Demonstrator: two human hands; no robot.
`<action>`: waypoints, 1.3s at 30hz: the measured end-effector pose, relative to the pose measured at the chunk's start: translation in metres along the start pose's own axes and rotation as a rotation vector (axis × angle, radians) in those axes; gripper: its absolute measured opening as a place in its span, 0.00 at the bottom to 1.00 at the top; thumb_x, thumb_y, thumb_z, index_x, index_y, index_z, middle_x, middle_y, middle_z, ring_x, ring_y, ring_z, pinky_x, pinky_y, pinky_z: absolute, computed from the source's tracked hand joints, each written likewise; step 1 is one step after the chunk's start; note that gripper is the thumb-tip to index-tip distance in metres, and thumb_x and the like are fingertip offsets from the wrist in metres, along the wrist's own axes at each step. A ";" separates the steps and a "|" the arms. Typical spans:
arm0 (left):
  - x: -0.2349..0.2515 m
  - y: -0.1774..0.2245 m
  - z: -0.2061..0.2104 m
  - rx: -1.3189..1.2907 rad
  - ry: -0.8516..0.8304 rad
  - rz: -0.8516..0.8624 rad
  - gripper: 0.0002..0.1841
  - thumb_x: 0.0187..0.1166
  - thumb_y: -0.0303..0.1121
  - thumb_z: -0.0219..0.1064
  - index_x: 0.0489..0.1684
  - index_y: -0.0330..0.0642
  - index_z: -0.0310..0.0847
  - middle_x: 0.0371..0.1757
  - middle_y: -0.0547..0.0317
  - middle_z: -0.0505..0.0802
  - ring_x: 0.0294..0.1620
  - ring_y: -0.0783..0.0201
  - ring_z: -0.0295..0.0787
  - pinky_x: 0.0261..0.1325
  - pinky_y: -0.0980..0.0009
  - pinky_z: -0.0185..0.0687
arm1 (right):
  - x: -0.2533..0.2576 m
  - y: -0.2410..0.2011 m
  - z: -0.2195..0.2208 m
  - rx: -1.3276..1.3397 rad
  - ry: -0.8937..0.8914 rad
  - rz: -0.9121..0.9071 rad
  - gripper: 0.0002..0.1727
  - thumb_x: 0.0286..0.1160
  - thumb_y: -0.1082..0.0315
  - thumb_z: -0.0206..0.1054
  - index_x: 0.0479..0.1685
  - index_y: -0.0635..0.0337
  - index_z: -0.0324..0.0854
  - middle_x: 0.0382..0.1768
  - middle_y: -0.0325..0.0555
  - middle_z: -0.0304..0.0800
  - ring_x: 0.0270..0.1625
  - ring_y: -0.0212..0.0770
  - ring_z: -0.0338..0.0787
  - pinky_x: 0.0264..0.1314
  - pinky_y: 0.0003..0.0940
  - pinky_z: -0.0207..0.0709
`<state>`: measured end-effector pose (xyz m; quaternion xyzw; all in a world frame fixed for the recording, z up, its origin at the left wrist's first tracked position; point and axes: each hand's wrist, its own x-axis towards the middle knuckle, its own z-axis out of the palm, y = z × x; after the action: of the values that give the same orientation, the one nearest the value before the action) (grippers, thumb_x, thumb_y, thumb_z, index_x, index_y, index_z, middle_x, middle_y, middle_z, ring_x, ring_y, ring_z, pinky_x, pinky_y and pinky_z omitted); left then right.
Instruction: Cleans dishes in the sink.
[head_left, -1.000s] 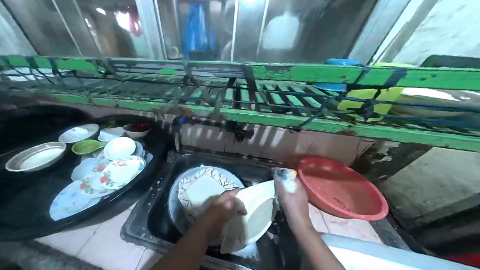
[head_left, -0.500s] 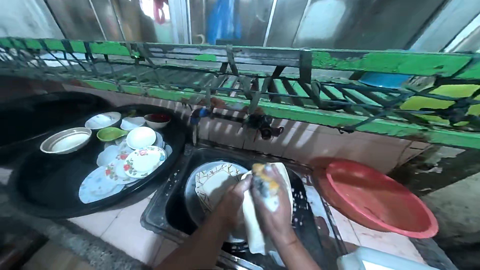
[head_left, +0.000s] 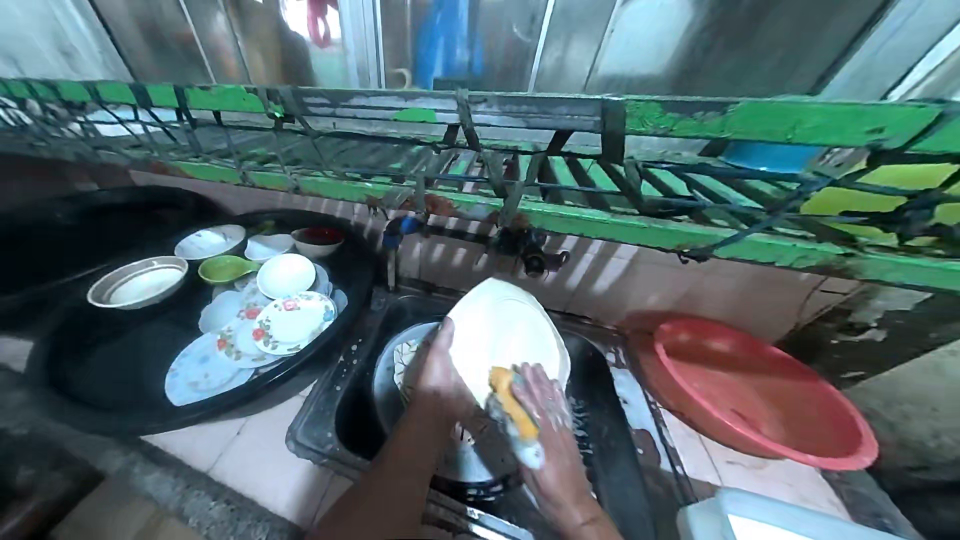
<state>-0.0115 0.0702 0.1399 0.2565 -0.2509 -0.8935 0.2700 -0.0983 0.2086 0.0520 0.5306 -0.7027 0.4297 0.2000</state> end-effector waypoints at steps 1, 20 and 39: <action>-0.001 0.002 -0.009 -0.044 -0.068 0.025 0.32 0.89 0.63 0.41 0.73 0.51 0.76 0.59 0.51 0.92 0.60 0.54 0.91 0.60 0.50 0.87 | -0.010 0.014 -0.003 0.061 0.004 0.113 0.34 0.85 0.47 0.55 0.75 0.70 0.76 0.77 0.72 0.76 0.83 0.64 0.73 0.88 0.60 0.60; -0.009 0.000 -0.014 0.352 0.103 0.239 0.32 0.89 0.61 0.48 0.71 0.44 0.80 0.62 0.49 0.91 0.63 0.54 0.89 0.65 0.50 0.86 | 0.068 0.039 -0.048 1.051 0.514 1.113 0.09 0.91 0.64 0.51 0.54 0.56 0.74 0.27 0.35 0.82 0.26 0.26 0.83 0.28 0.25 0.82; -0.023 -0.032 0.020 0.546 0.225 0.021 0.18 0.92 0.40 0.57 0.55 0.33 0.83 0.49 0.48 0.90 0.50 0.60 0.87 0.56 0.62 0.83 | 0.047 -0.012 0.005 0.169 -0.282 0.605 0.35 0.73 0.56 0.70 0.78 0.69 0.75 0.77 0.63 0.79 0.81 0.57 0.78 0.85 0.53 0.69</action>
<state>-0.0180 0.1136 0.1432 0.4144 -0.4530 -0.7562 0.2262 -0.1034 0.1764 0.0885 0.3672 -0.8108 0.4487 -0.0803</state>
